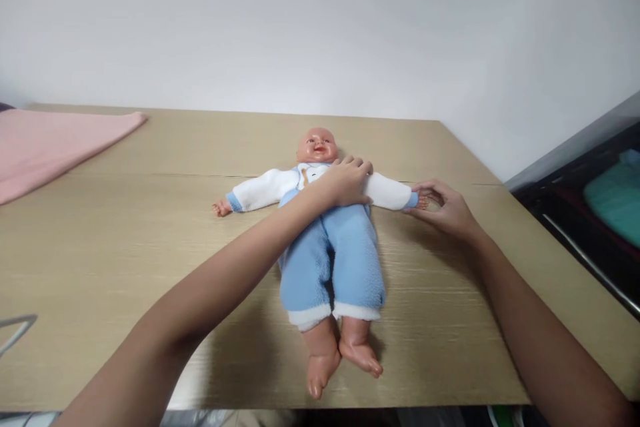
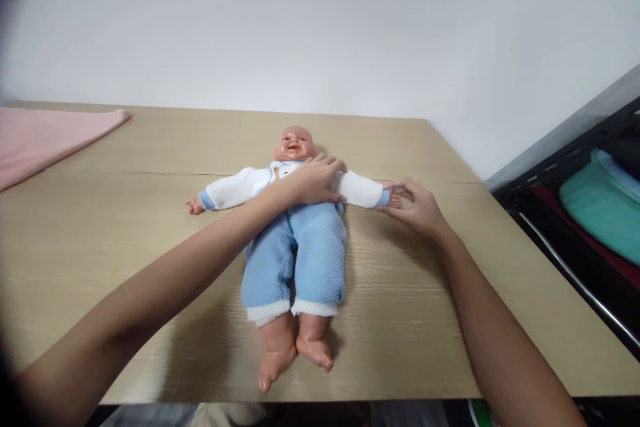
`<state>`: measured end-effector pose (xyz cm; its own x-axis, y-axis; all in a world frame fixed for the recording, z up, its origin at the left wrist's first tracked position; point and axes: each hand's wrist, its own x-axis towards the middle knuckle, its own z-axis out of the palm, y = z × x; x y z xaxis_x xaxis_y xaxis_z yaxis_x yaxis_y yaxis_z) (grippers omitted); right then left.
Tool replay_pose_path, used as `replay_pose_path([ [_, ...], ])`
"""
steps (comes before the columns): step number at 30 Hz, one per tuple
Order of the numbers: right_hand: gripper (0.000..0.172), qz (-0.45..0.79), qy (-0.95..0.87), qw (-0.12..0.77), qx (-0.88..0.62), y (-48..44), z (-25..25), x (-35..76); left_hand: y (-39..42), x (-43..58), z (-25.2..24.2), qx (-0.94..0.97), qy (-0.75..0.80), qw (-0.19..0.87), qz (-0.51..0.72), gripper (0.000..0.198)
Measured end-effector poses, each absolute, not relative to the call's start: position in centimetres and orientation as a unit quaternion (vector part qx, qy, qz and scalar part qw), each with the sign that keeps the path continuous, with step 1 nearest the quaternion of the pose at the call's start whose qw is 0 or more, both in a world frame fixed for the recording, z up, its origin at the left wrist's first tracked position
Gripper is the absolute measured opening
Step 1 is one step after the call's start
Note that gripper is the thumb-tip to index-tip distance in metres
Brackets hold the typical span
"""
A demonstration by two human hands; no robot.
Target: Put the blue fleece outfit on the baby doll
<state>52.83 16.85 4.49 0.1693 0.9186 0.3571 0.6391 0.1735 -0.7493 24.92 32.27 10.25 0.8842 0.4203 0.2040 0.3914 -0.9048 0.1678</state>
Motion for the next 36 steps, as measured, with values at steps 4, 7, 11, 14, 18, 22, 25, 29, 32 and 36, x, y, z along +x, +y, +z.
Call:
replay_pose_path([
  [4,0.056,0.216,-0.578,0.517,-0.592,16.7,5.8,50.8,32.4,26.1,10.0,0.972,0.216,0.037,0.083,0.07],
  [7,0.067,0.209,-0.553,0.569,-0.572,16.8,6.8,48.8,32.3,25.9,9.5,0.969,0.222,0.028,0.108,0.059],
  [11,0.071,0.23,-0.528,0.612,-0.542,17.3,6.4,47.3,33.0,25.2,8.6,0.952,0.237,0.06,0.186,0.041],
  [14,0.062,0.264,-0.501,0.645,-0.513,18.0,4.6,47.0,33.7,24.5,8.3,0.933,0.234,0.101,0.254,0.035],
  [18,0.054,0.282,-0.476,0.604,-0.573,18.7,2.3,46.2,34.2,23.8,8.2,0.906,0.221,0.152,0.329,0.024],
  [22,0.036,0.228,-0.578,0.481,-0.619,18.3,2.0,44.4,34.4,23.4,8.0,0.874,0.22,0.204,0.382,0.021],
  [25,0.028,0.156,-0.665,0.412,-0.603,17.9,2.2,43.1,34.4,23.2,8.0,0.853,0.216,0.235,0.413,0.022],
  [29,0.026,0.132,-0.712,0.387,-0.571,17.9,2.3,42.3,34.2,22.6,8.3,0.826,0.214,0.281,0.439,0.026],
  [32,0.032,0.134,-0.729,0.376,-0.557,17.9,2.2,42.2,34.2,22.1,8.5,0.804,0.207,0.315,0.46,0.029],
  [36,0.036,0.15,-0.739,0.357,-0.552,17.8,2.4,42.0,34.4,21.4,8.6,0.771,0.212,0.357,0.483,0.033],
])
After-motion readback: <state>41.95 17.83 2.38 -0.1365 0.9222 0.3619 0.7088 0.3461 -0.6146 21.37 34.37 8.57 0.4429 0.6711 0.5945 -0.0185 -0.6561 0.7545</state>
